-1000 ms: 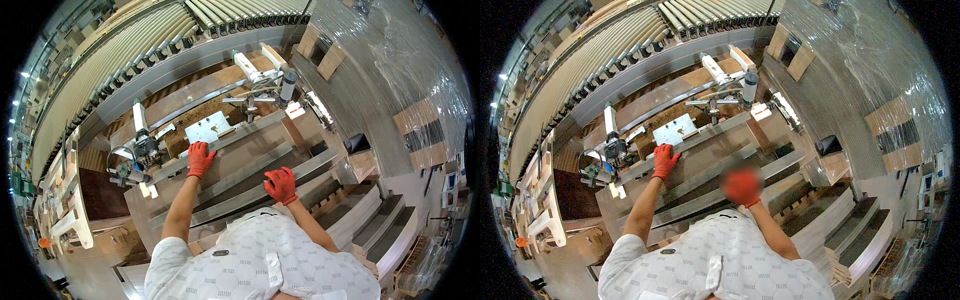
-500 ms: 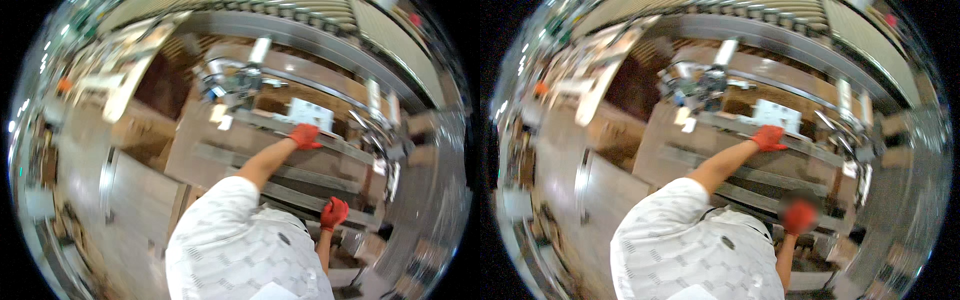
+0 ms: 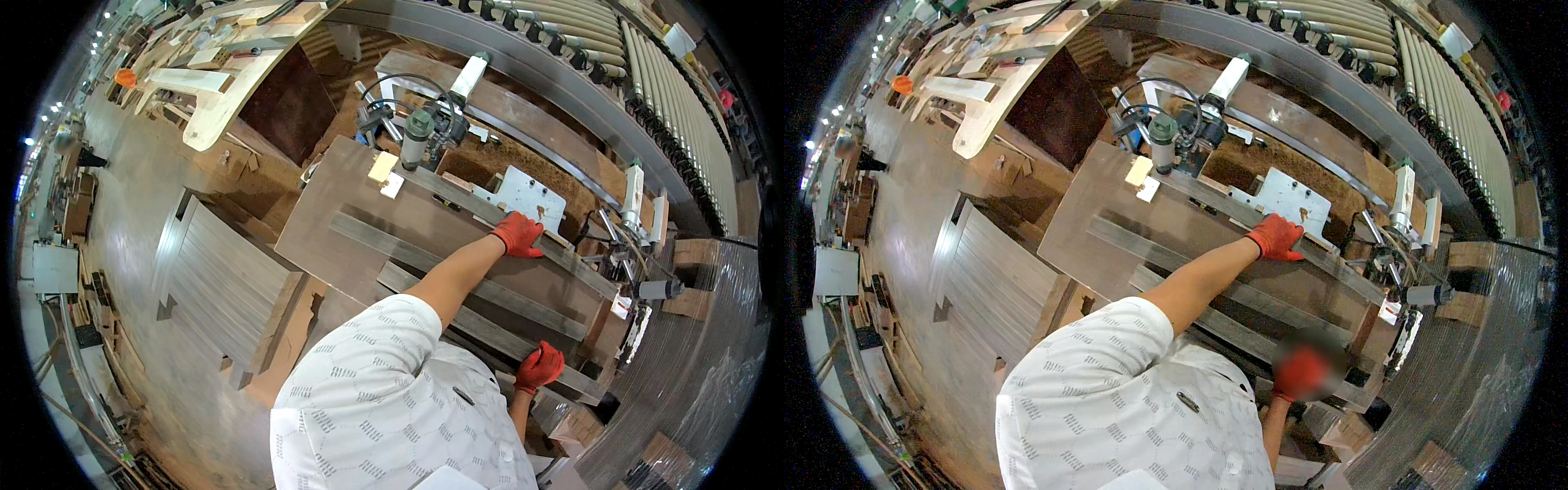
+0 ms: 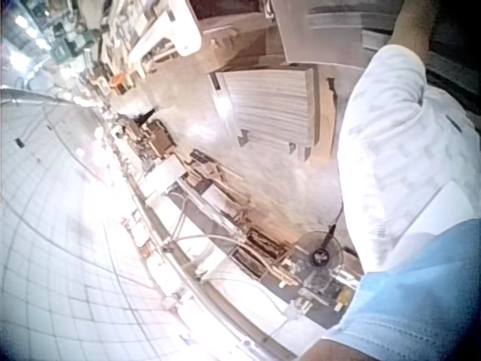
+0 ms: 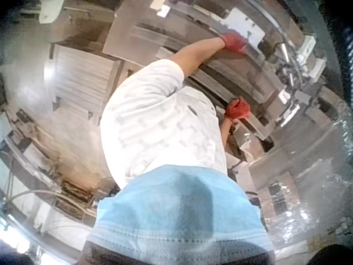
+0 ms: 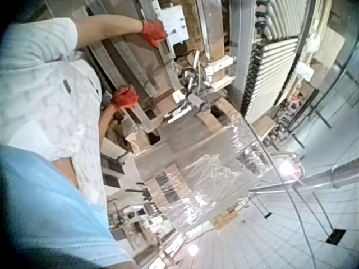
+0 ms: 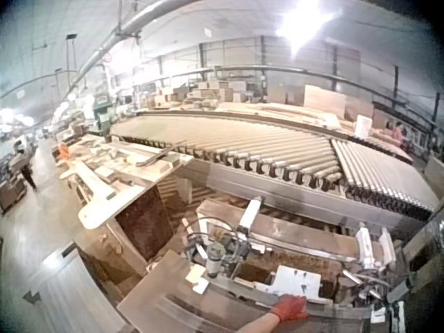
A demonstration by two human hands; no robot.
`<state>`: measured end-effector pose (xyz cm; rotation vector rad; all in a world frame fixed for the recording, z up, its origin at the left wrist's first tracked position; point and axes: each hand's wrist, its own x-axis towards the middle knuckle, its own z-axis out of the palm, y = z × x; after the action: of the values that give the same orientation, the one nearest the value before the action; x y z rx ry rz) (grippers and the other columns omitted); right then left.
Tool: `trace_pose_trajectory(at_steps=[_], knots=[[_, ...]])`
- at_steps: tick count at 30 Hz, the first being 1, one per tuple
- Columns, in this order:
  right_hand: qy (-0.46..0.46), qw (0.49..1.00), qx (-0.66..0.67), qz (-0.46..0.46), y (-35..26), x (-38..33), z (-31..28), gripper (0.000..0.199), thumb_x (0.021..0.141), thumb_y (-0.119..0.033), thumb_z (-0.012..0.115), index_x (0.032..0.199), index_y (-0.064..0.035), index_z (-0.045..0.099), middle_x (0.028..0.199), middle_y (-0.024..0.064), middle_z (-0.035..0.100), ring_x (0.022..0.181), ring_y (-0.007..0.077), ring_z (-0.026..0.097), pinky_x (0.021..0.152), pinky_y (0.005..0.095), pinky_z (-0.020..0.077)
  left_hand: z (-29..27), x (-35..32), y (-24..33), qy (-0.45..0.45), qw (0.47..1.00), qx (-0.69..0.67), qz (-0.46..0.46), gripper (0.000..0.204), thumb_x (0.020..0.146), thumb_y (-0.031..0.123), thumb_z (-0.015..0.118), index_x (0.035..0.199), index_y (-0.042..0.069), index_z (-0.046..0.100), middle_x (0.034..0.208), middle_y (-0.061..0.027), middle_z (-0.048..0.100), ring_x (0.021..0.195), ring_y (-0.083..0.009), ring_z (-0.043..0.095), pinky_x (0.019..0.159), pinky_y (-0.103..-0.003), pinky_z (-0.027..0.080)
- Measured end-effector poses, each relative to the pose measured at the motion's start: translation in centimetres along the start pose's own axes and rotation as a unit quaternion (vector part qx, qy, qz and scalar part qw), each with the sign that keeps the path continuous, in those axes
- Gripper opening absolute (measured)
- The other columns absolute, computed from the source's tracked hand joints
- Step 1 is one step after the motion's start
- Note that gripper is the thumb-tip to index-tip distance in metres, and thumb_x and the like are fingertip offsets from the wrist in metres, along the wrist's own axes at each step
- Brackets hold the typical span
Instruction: The person picks up wood panels from a stack and feeds them into a woodworking machine, one at a time, ensuring they are properly aligned with the guides and rollers.
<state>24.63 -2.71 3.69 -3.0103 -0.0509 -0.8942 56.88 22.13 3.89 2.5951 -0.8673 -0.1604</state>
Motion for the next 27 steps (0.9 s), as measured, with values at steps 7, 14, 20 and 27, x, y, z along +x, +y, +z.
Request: trace_pose_trajectory(at_steps=[7, 14, 20, 27], knots=[[-0.019, 0.997, 0.071, 0.014, -1.9, 1.9, -2.9, 0.022, 0.096, -0.017, 0.06, 0.109, -0.0069, 0.075, 0.106, 0.0112, 0.074, 0.102, 0.0351, 0.069, 0.112, 0.0548, 0.046, -0.4, -0.4, -0.2, 0.003, 1.0, 0.001, -0.001, 0.07, 0.091, 0.073, 0.067, 0.116, 0.007, 0.067, 0.105, -0.0158, 0.077, 0.097, -0.0364, 0.076, 0.085, -0.051, 0.057], [0.003, 0.992, 0.122, 0.01, -1.9, 3.3, -4.2, 0.029, 0.096, -0.019, 0.066, 0.122, -0.0074, 0.07, 0.122, 0.0153, 0.07, 0.116, 0.0379, 0.065, 0.113, 0.0591, 0.044, 0.1, 0.6, -0.5, 0.008, 1.0, 0.005, 0.008, 0.07, 0.09, 0.073, 0.069, 0.114, 0.007, 0.068, 0.105, -0.0162, 0.077, 0.098, -0.0364, 0.076, 0.084, -0.051, 0.057], [-0.034, 0.992, 0.122, -0.025, 2.1, -7.2, -7.0, 0.045, 0.085, -0.027, 0.081, 0.123, -0.0093, 0.066, 0.126, 0.0188, 0.063, 0.124, 0.0439, 0.058, 0.115, 0.0645, 0.0406, -0.8, 0.1, 0.0, 0.022, 0.999, 0.022, 0.014, 0.069, 0.091, 0.072, 0.069, 0.114, 0.007, 0.068, 0.106, -0.0165, 0.077, 0.097, -0.0366, 0.076, 0.084, -0.051, 0.059], [-0.143, 0.983, 0.115, -0.021, 1.9, -7.3, -5.8, 0.053, 0.088, -0.045, 0.078, 0.129, -0.0138, 0.068, 0.131, 0.0168, 0.066, 0.128, 0.0399, 0.057, 0.117, 0.0642, 0.036, -1.1, 0.1, 0.4, 0.006, 0.999, 0.036, 0.003, 0.068, 0.091, 0.072, 0.068, 0.112, 0.007, 0.069, 0.108, -0.016, 0.076, 0.101, -0.0374, 0.074, 0.085, -0.052, 0.059]])
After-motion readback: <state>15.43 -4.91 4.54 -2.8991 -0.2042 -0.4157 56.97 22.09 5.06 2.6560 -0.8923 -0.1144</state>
